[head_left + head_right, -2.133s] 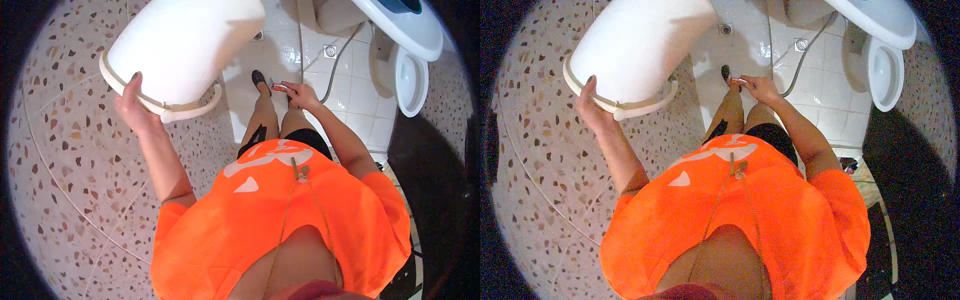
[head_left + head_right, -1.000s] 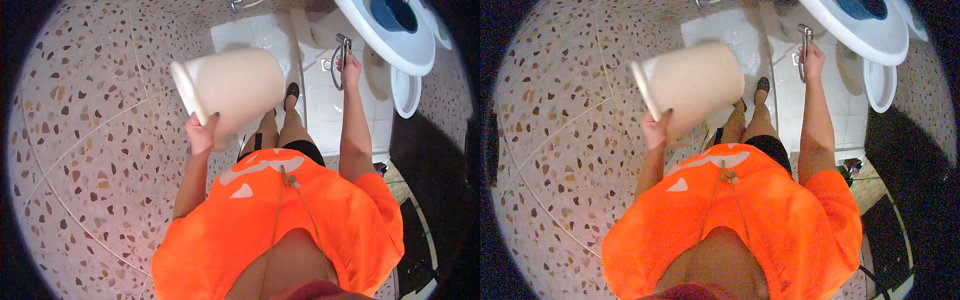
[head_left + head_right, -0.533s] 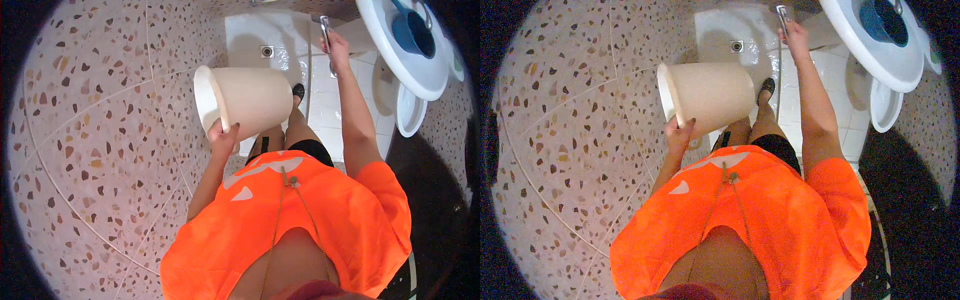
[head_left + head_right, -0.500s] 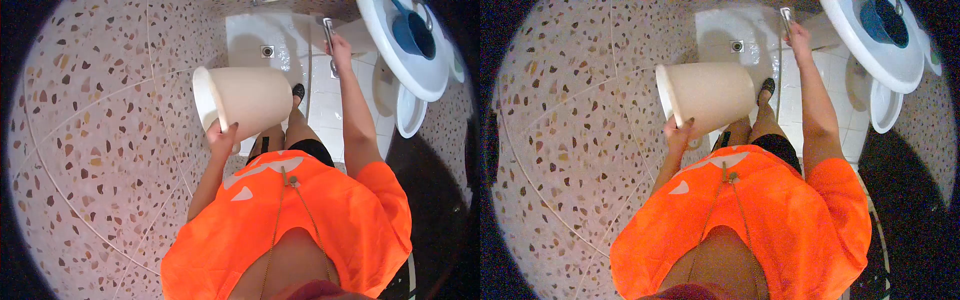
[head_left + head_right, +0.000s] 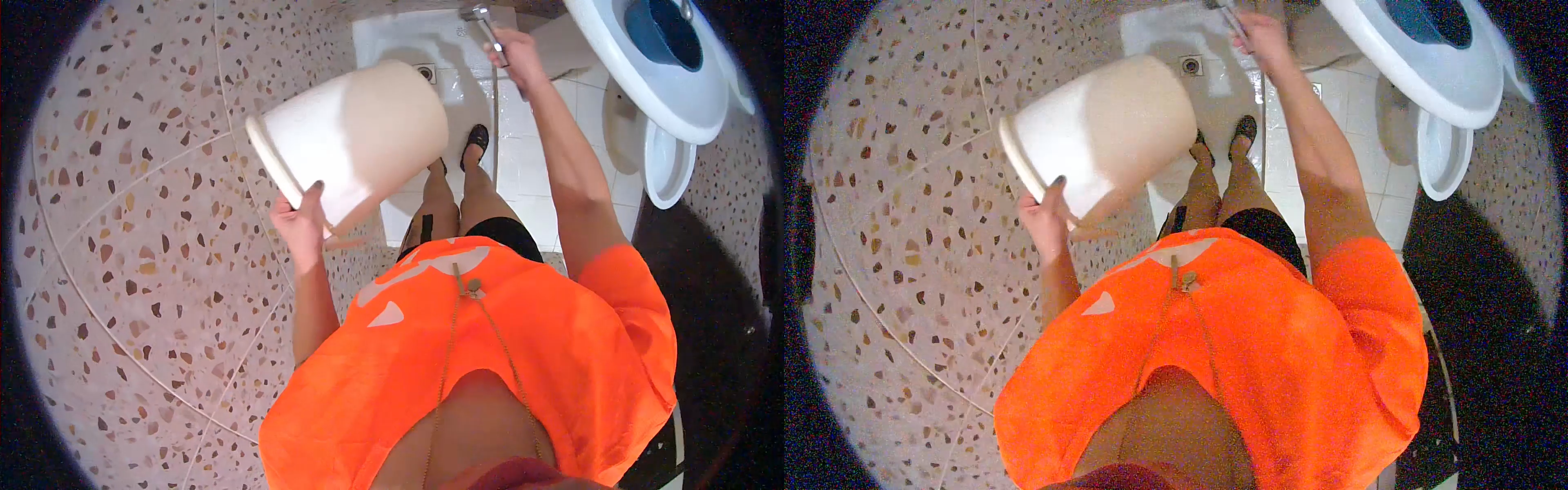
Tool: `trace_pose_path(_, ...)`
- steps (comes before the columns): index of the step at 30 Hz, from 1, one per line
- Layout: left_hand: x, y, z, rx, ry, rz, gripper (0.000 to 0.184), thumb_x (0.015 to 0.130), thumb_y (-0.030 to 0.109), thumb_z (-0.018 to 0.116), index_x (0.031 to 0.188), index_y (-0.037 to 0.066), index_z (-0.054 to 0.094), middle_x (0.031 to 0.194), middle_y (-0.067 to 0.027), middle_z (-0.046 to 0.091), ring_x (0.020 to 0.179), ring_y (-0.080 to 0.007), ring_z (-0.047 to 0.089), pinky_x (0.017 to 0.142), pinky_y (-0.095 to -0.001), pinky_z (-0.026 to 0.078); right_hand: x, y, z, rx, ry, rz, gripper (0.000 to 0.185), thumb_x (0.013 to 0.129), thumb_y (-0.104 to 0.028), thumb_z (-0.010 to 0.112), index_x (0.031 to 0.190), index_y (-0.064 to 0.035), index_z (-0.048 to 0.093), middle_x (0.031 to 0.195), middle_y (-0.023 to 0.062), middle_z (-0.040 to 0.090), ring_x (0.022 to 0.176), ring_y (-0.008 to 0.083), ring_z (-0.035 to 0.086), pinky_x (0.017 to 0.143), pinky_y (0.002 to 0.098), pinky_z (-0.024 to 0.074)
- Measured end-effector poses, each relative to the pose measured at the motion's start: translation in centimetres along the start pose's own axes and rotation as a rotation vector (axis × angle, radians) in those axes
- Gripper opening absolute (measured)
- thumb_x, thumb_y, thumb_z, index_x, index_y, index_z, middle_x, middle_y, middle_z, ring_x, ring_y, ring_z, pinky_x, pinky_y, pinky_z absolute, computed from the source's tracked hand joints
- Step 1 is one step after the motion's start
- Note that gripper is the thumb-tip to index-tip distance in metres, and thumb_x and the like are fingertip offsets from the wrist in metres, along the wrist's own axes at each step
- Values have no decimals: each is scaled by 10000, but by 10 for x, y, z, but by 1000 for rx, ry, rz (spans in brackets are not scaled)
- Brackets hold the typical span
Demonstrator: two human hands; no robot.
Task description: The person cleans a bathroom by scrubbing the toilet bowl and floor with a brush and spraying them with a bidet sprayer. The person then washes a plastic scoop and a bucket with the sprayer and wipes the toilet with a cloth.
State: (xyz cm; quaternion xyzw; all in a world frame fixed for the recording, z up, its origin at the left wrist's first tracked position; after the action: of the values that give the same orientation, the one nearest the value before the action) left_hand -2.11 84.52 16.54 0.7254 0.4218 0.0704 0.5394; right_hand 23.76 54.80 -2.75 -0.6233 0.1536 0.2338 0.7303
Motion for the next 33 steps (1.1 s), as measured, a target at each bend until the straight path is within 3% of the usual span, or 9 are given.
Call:
trace_pose_path(5, 5, 46, 11, -140, 95, 104, 205, 711, -22, 600, 903, -85, 568, 843, -120, 606, 717, -148, 575, 665, -247, 446, -34, 39, -16, -483, -209, 82, 186, 826, -189, 513, 785, -30, 600, 637, 31, 550, 481, 77, 468, 421, 203, 360)
trace_pose_path(6, 9, 53, 12, -139, 90, 106, 205, 711, -22, 600, 903, -85, 568, 843, -120, 606, 717, -148, 575, 665, -247, 446, -42, 55, -26, -565, -219, -72, 186, 804, -200, 525, 779, -44, 625, 590, 39, 550, 461, 97, 481, 415, 237, 377)
trace_pose_path(8, 14, 68, 14, -191, 120, 117, 223, 707, -23, 598, 919, -86, 563, 866, -135, 603, 732, -167, 580, 688, -261, 453, -61, 83, -56, -581, -92, -11, 198, 786, -223, 530, 795, -63, 647, 544, 53, 546, 433, 126, 494, 399, 278, 394)
trace_pose_path(11, 27, 82, 16, -239, 139, 134, 248, 699, -21, 603, 932, -88, 553, 871, -140, 599, 749, -179, 583, 692, -265, 457, -68, 93, -117, -427, 245, 315, 249, 795, -265, 518, 795, -34, 610, 595, 34, 530, 429, 94, 466, 349, 233, 338)
trace_pose_path(13, 32, 88, 18, -279, 136, 167, 254, 691, -19, 607, 929, -89, 552, 878, -140, 598, 748, -186, 587, 697, -269, 462, -67, 81, -155, -161, 356, 269, 216, 814, -217, 484, 771, -35, 590, 596, 54, 552, 449, 104, 493, 353, 232, 353)
trace_pose_path(14, 32, 92, 21, -277, 129, 170, 254, 691, -19, 607, 929, -89, 552, 878, -140, 598, 748, -186, 587, 697, -269, 462, -70, 63, -161, -125, 475, 184, 292, 803, -300, 530, 708, -30, 587, 544, 54, 536, 422, 136, 494, 361, 257, 366)
trace_pose_path(22, 33, 90, 38, -127, 81, 215, 243, 681, 8, 623, 896, -88, 565, 853, -130, 595, 733, -173, 568, 680, -272, 447, -65, 7, -177, 77, 624, -123, 200, 850, -174, 457, 839, -3, 561, 652, 100, 586, 485, 129, 519, 414, 236, 415)
trace_pose_path(28, 26, 100, 42, -36, 106, 196, 271, 683, 19, 625, 913, -107, 556, 861, -134, 590, 736, -177, 560, 680, -270, 440, -70, 40, -174, -78, 495, 87, 305, 823, -310, 517, 836, -16, 596, 596, 57, 547, 434, 119, 492, 385, 237, 390)
trace_pose_path(33, 37, 103, 40, -107, 174, 158, 296, 676, -29, 620, 939, -134, 536, 885, -151, 586, 766, -182, 567, 701, -273, 449, -68, 87, -134, -363, 56, 457, 356, 816, -380, 533, 749, -32, 569, 556, 38, 528, 408, 102, 478, 316, 244, 355)
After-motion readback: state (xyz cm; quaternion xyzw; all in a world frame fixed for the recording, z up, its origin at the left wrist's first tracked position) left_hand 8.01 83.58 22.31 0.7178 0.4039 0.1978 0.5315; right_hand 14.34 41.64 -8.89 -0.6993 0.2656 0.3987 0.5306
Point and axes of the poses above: each hand's wrist, its own x-axis towards the middle knuckle, its own z-axis out of the palm, y = z × x, the point moved 3 cm from there along x, towards the middle knuckle
